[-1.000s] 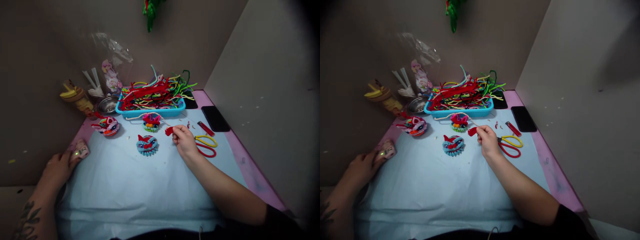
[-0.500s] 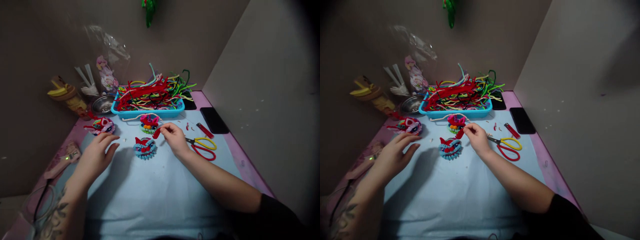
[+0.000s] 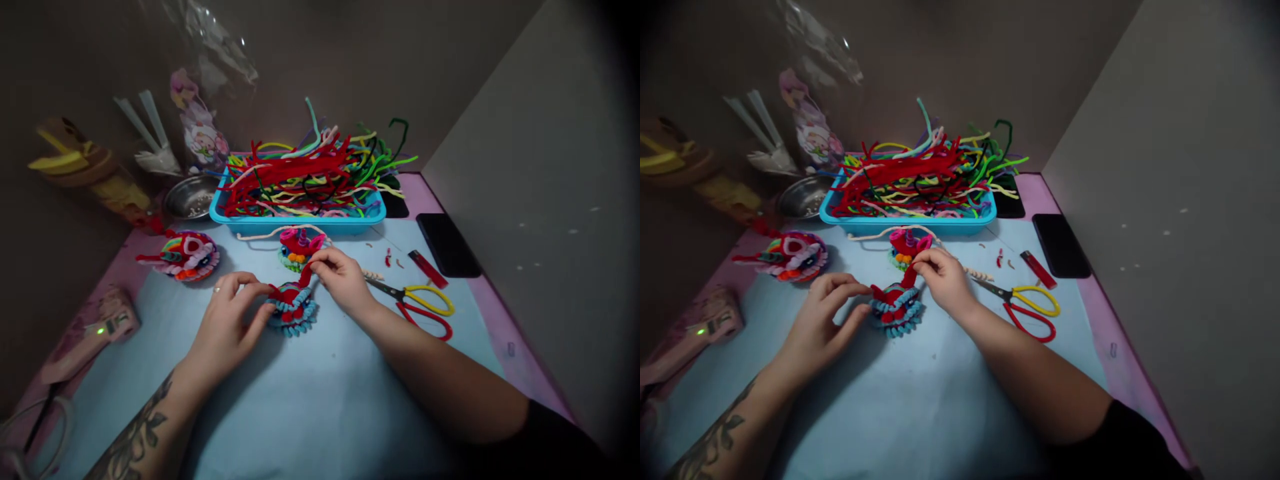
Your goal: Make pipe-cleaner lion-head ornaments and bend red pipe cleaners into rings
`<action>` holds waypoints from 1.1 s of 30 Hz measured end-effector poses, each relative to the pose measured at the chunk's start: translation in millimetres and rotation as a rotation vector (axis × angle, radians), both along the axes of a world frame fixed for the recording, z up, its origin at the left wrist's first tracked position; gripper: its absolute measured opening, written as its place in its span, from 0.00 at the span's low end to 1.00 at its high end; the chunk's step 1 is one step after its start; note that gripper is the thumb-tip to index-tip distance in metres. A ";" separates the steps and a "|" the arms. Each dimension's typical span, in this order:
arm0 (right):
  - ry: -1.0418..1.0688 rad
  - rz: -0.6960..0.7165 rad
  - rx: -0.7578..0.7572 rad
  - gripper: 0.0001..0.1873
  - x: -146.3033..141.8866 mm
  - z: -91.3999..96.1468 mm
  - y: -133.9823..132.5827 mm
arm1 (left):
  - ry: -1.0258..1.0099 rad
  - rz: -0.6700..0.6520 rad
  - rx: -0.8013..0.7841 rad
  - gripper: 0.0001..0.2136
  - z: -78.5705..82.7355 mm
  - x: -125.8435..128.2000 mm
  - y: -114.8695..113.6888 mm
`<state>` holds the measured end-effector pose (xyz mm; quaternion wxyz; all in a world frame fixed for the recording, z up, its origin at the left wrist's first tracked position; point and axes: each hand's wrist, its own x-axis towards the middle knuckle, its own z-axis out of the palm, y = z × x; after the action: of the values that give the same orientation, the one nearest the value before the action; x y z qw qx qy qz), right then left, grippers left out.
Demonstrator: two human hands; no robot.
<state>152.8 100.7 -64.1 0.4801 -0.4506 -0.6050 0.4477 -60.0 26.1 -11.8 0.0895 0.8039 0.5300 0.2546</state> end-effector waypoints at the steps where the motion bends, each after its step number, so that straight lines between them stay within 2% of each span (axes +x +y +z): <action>1: -0.007 0.004 -0.002 0.04 0.0 0.0 0.3 | -0.002 0.003 -0.006 0.10 0.1 -2.4 0.5; 3: -0.014 0.004 -0.012 0.04 0.0 0.1 0.7 | 0.013 -0.004 -0.036 0.16 -1.1 -5.9 1.1; 7: -0.023 0.008 -0.021 0.04 0.0 -0.4 0.4 | 0.043 -0.039 -0.112 0.45 -9.4 -9.1 0.5; 9: -0.028 0.013 -0.017 0.04 -0.3 -0.5 -0.1 | 0.034 -0.048 -0.138 0.51 -14.5 -8.9 -0.4; 18: -0.047 0.015 0.012 0.04 -3.4 5.7 -2.1 | 0.000 -0.062 -0.201 0.59 -23.9 4.3 -3.3; 33: -0.128 0.139 0.081 0.05 -1.6 11.2 -1.6 | 0.000 -0.020 -0.261 0.56 -32.1 11.3 -4.4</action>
<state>151.3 99.1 -52.9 0.4261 -0.4153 -0.6819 0.4255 -48.7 21.7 -44.0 0.1959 0.7905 0.5507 0.1827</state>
